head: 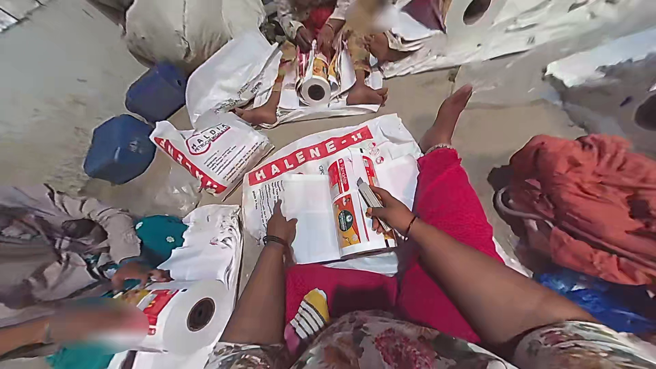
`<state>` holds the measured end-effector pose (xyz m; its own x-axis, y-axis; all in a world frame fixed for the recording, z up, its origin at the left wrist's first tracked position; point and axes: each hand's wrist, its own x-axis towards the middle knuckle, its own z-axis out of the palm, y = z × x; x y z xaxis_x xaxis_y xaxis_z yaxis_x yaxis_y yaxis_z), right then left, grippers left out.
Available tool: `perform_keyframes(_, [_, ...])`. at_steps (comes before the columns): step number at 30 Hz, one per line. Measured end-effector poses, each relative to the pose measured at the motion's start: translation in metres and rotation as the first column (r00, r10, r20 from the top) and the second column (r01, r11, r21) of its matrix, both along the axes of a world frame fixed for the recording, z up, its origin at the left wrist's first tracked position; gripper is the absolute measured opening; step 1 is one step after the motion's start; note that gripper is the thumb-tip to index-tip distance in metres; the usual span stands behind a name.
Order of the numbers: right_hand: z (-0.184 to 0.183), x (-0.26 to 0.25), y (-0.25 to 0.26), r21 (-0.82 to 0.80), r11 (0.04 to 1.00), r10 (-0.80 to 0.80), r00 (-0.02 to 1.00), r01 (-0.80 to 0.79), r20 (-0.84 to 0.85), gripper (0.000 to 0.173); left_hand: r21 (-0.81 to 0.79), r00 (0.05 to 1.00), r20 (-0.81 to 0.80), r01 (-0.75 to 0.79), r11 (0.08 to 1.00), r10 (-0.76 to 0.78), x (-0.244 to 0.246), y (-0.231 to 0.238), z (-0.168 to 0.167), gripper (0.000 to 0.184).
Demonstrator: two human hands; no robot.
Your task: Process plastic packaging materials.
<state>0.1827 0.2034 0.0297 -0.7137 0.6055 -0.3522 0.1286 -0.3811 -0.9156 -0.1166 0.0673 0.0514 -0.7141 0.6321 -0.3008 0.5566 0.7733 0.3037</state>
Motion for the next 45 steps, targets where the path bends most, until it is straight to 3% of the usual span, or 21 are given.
perform_keyframes(3, [-0.009,0.002,-0.007,-0.029,1.000,-0.008,0.998,0.006,-0.056,0.067,-0.136,0.997,0.011,-0.076,0.988,0.078,-0.029,-0.033,-0.057,0.081])
perform_keyframes(7, [-0.019,0.005,-0.005,-0.048,0.992,-0.126,0.980,0.120,-0.155,0.065,-0.234,0.986,-0.146,-0.119,0.965,0.086,-0.020,-0.024,-0.062,0.078])
perform_keyframes(9, [-0.021,0.007,-0.007,-0.043,0.972,-0.233,0.961,0.229,-0.148,0.065,-0.068,0.980,-0.197,-0.047,0.997,0.033,-0.005,-0.021,-0.063,0.088])
perform_keyframes(11, [-0.018,0.004,-0.008,-0.020,0.937,-0.349,0.928,0.350,-0.126,0.066,0.162,0.960,-0.259,0.154,0.975,-0.109,0.008,-0.014,-0.047,0.081])
perform_keyframes(14, [-0.011,0.001,-0.004,0.063,0.871,-0.486,0.873,0.488,-0.040,0.068,0.396,0.899,-0.297,0.423,0.815,-0.322,0.050,0.004,0.009,0.053])
perform_keyframes(16, [-0.011,0.000,-0.002,0.134,0.840,-0.532,0.846,0.525,0.023,0.074,0.516,0.882,-0.142,0.454,0.726,-0.450,0.080,0.014,0.030,0.043])
perform_keyframes(18, [-0.014,0.002,-0.007,0.191,0.840,-0.530,0.843,0.508,0.089,0.075,0.568,0.841,0.023,0.434,0.700,-0.540,0.099,0.023,0.033,0.035])
perform_keyframes(19, [-0.015,0.004,-0.008,0.212,0.848,-0.517,0.847,0.486,0.123,0.076,0.561,0.822,0.018,0.463,0.686,-0.570,0.105,0.027,0.029,0.030])
perform_keyframes(23, [-0.014,0.017,-0.016,0.262,0.890,-0.430,0.879,0.374,0.204,0.070,0.448,0.716,-0.205,0.675,0.587,-0.667,0.109,0.028,-0.011,0.031])
perform_keyframes(27, [-0.006,0.038,-0.018,0.280,0.919,-0.343,0.911,0.277,0.227,0.057,0.408,0.607,-0.347,0.784,0.468,-0.715,0.100,0.017,-0.050,0.042])
perform_keyframes(32, [-0.004,0.029,-0.006,0.210,0.950,-0.278,0.932,0.230,0.234,0.039,0.414,0.547,-0.370,0.821,0.394,-0.751,0.094,0.028,-0.047,0.040])
perform_keyframes(41, [-0.025,0.008,0.005,0.498,0.863,-0.300,0.876,0.080,0.379,0.041,0.328,0.549,-0.317,0.829,0.454,-0.773,0.104,0.040,-0.039,0.045])
perform_keyframes(45, [-0.024,0.006,-0.008,0.620,0.778,-0.368,0.875,0.104,0.315,0.037,0.202,0.532,-0.287,0.846,0.493,-0.797,0.113,0.041,-0.032,0.053])
